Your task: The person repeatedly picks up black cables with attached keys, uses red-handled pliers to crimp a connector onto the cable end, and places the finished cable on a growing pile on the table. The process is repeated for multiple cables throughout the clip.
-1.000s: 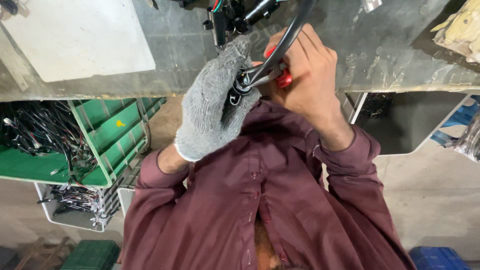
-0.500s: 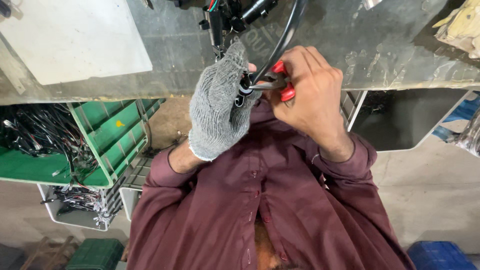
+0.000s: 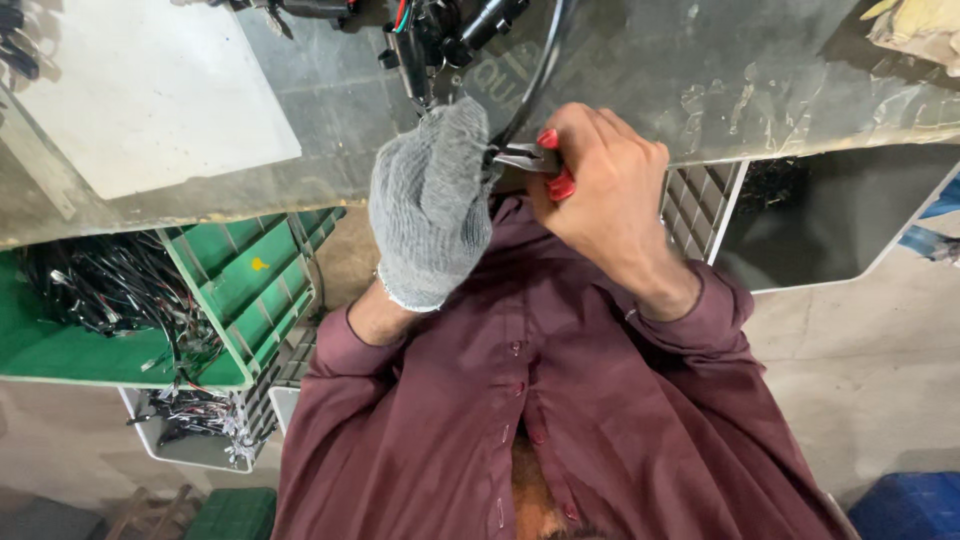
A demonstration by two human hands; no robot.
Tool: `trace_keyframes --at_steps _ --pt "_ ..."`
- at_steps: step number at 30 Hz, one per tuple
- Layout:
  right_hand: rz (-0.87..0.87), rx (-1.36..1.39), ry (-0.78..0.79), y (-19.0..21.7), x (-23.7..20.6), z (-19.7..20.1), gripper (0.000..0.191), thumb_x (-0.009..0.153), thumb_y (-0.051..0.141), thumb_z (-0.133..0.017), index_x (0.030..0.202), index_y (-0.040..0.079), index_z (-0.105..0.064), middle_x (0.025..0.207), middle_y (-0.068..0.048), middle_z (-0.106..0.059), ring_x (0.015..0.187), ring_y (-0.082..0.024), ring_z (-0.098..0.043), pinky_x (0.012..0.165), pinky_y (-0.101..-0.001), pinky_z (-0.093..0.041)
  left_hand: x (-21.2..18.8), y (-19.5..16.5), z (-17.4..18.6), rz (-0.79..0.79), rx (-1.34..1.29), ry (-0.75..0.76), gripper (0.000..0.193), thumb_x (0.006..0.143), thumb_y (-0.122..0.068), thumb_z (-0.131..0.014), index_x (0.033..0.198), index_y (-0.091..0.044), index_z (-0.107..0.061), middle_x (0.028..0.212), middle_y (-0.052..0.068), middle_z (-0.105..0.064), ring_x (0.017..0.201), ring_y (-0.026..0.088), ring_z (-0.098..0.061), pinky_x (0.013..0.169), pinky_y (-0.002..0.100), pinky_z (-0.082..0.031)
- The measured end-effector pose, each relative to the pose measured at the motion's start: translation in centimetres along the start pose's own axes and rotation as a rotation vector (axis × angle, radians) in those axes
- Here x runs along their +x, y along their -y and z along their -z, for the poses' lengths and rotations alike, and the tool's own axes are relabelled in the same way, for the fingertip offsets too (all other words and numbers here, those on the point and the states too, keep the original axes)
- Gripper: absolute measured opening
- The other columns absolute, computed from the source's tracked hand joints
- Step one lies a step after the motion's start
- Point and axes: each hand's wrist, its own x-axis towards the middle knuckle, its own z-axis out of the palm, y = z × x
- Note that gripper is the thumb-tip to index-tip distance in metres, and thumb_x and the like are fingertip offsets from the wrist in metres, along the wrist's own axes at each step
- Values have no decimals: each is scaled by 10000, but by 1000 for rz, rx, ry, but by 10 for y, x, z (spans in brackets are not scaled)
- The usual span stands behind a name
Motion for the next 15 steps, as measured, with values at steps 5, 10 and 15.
trace_keyframes --at_steps 5,10,15 --pt "97 203 -8 6 1 2 354 798 86 -779 1063 23 -553 972 -142 -626 898 -347 -635 734 -433 -500 9 -1 1 -43 -6 51 663 889 6 -745 1489 -14 -464 1350 181 -615 1175 396 -616 1018 479 -499" --pt "54 -44 40 -7 14 0 366 707 129 -873 906 39 -579 866 -102 -643 841 -332 -649 693 -437 -496 15 -15 25 208 -537 239 593 1028 -97 -746 1538 -3 -457 1224 159 -639 1072 267 -650 951 334 -546" --pt "417 256 -88 -25 34 -17 417 787 175 -964 878 50 -577 873 -73 -616 876 -299 -662 739 -414 -548 17 -13 50 596 -1515 568 650 1072 -105 -675 1647 -35 -380 1163 97 -643 1005 82 -622 886 220 -500"
